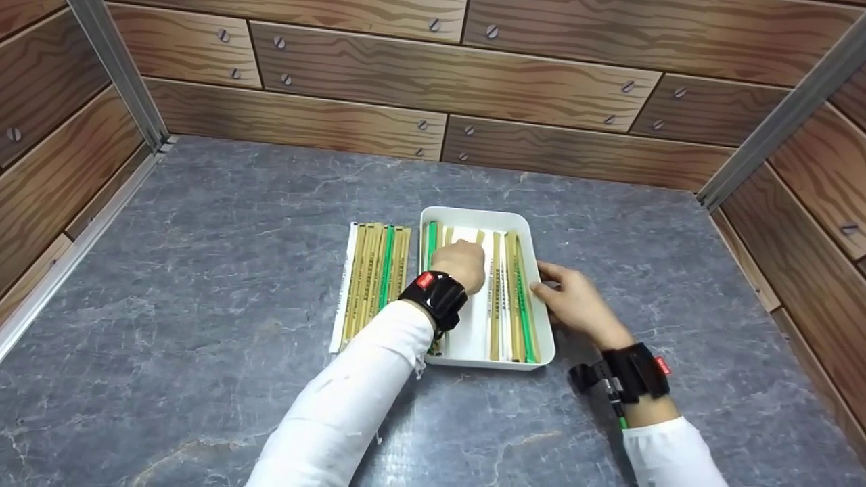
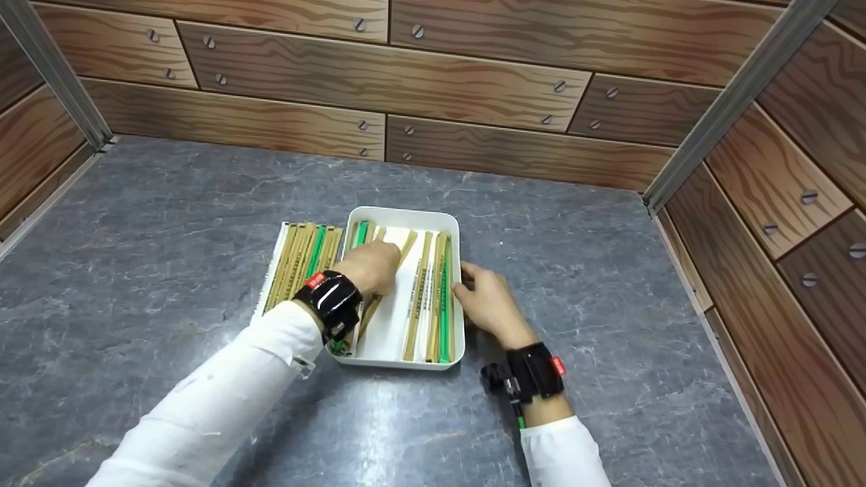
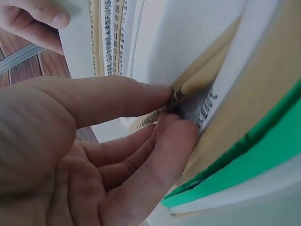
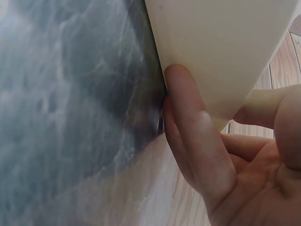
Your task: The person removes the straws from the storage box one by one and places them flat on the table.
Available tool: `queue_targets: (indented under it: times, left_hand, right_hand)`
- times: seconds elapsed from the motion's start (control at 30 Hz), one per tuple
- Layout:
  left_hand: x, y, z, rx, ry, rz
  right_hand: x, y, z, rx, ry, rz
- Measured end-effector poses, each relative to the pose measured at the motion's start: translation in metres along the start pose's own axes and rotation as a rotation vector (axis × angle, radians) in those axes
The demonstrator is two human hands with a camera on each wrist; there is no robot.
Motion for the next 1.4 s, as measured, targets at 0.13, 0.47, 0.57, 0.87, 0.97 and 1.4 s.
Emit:
queue_targets:
  times: [0.13, 0.47, 0.57, 0.87, 0.97, 1.4]
  left_hand:
    - [0.0, 0.001, -0.003, -0.009, -0.012, 0.009]
    - [0.0, 0.0, 0.0, 0.108, 0.033, 0.037]
    - [0.0, 0.001, 0.004, 0.173, 0.049, 0.041]
    - [0.013, -0.003, 0.034, 0.465, 0.124, -0.053]
    - [0.022, -0.012, 0.047, 0.613, 0.124, -0.069]
    - [0.067, -0.117, 0.076, 0.78, 0.185, 0.014]
  right_hand:
    - [0.001, 0.0, 0.0, -0.019, -0.008, 0.002]
    - [0.001, 0.003, -0.001, -0.048, -0.022, -0.004]
    - [0.001, 0.004, 0.0, -0.041, -0.014, 0.001]
    - [0.001, 0.005, 0.0, -0.027, -0.006, 0.008]
    - [0.001, 0.005, -0.001, -0.027, -0.003, 0.003]
    - [0.0, 0.001, -0.001, -0.018, -0.003, -0.009]
Point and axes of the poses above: each hand's wrist, its own x-axis away from the middle knuckle, its own z-axis out of the back of the hand, y = z × x, the point moved 4 cm from there along -x, towards the middle knuckle, and after that the axes turned 8 degrees about -z, right-handed, at the moved point
